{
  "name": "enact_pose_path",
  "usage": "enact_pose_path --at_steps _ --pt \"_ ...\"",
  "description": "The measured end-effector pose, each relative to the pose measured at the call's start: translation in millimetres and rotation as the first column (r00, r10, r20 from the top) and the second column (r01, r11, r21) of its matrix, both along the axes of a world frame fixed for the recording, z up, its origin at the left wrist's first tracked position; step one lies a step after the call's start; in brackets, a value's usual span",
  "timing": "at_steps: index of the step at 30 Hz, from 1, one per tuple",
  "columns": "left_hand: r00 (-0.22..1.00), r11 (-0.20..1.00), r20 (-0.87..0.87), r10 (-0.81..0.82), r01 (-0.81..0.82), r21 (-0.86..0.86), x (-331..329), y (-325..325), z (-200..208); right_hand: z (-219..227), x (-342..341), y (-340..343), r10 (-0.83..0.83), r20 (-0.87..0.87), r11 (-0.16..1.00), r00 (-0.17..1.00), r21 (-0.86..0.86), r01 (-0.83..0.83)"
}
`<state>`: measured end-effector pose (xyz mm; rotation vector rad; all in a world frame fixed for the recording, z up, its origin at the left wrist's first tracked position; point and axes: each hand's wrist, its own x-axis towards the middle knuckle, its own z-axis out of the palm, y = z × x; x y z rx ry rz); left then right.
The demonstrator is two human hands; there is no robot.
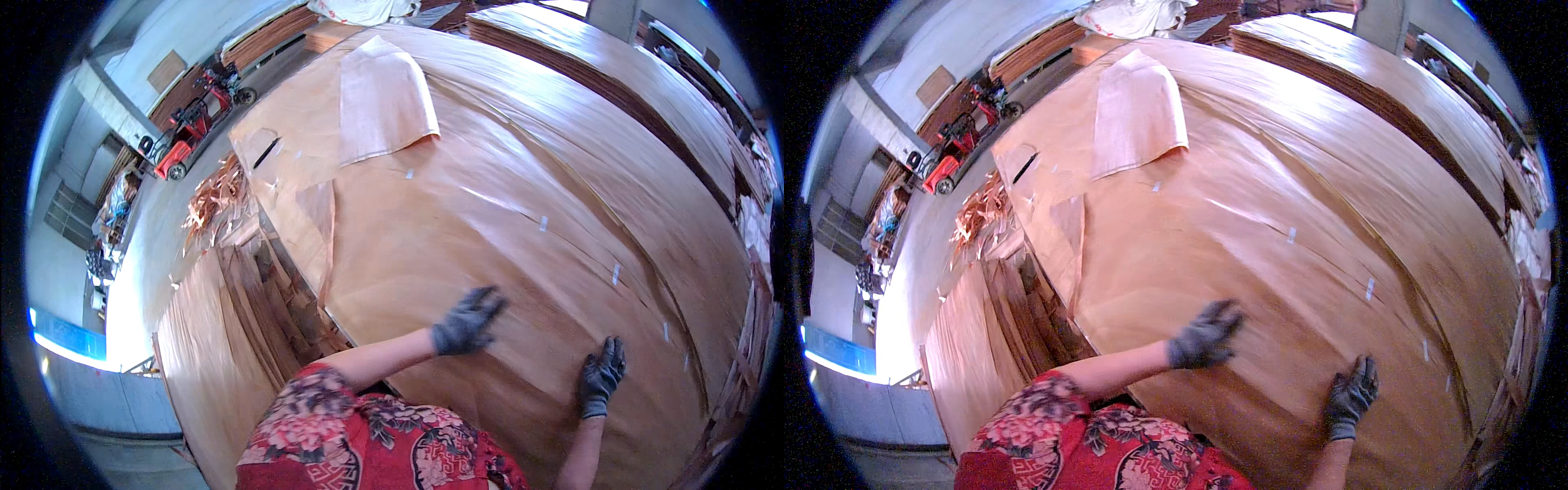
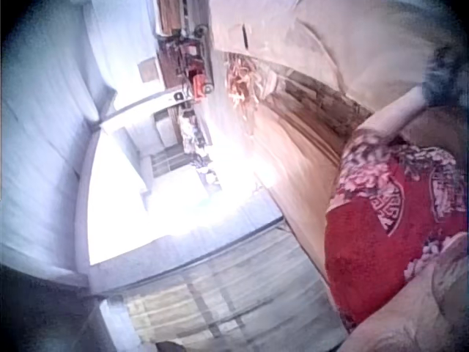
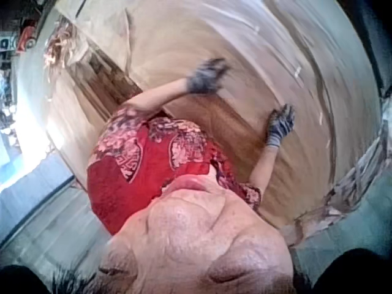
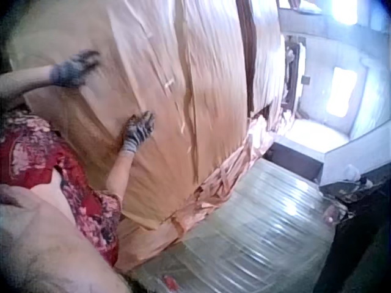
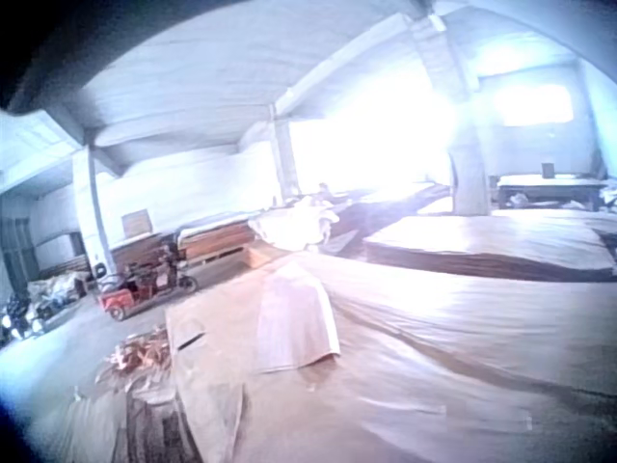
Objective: The person uses a utility knife to trim the edges of large sheets of light-colored wood veneer. They then use a stapler to secure the veneer sheets to a metal frame. Finally, the person lifts and stacks the processed veneer sheets.
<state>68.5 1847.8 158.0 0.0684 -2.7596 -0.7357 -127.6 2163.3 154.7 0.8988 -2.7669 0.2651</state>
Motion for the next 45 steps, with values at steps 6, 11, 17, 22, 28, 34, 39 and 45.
enact_pose_path --at_steps 6,11,17,22,28,34,39,45 --pt "0.567 0.483 -0.105 0.817 -0.772 -0.414 153.6 -139.2 15.4 -1.2 4.0 -4.0 -0.074 0.048 0.997 0.996 0.012 0.073" --pt "0.426 0.446 0.143 0.893 -0.800 -0.401 191.0 -192.8 -30.5 -24.2 38.0 -63.5 -0.091 0.107 0.995 0.990 -0.021 0.093" --pt "0.803 0.819 0.164 0.574 -0.559 -0.127 226.7 -215.0 -25.3 1.1 197.7 -331.5 0.102 -0.065 0.994 0.993 0.046 -0.099" --pt "0.957 0.967 0.146 0.249 -0.237 -0.094 370.6 -266.5 2.6 -20.5 195.3 -364.6 0.181 -0.172 0.983 0.968 0.058 -0.173" --pt "0.377 0.475 0.344 0.860 -0.838 -0.270 591.9 -226.0 -39.0 -27.8 180.9 -368.5 0.193 -0.342 0.980 0.920 0.113 -0.164" --pt "-0.243 -0.069 0.969 0.040 -0.968 -0.239 736.0 -61.7 -95.7 -13.9 196.9 -385.7 0.014 -0.305 0.976 0.952 0.212 0.054" --pt "-0.180 -0.130 0.984 -0.004 -0.975 -0.179 773.7 20.6 -162.0 2.4 197.2 -398.9 -0.141 -0.185 0.912 0.973 0.359 0.200" --pt "0.081 -0.172 0.974 0.211 -0.978 0.119 767.5 -136.3 -192.4 -12.3 193.2 -486.0 0.127 -0.328 0.966 0.936 -0.175 -0.192"
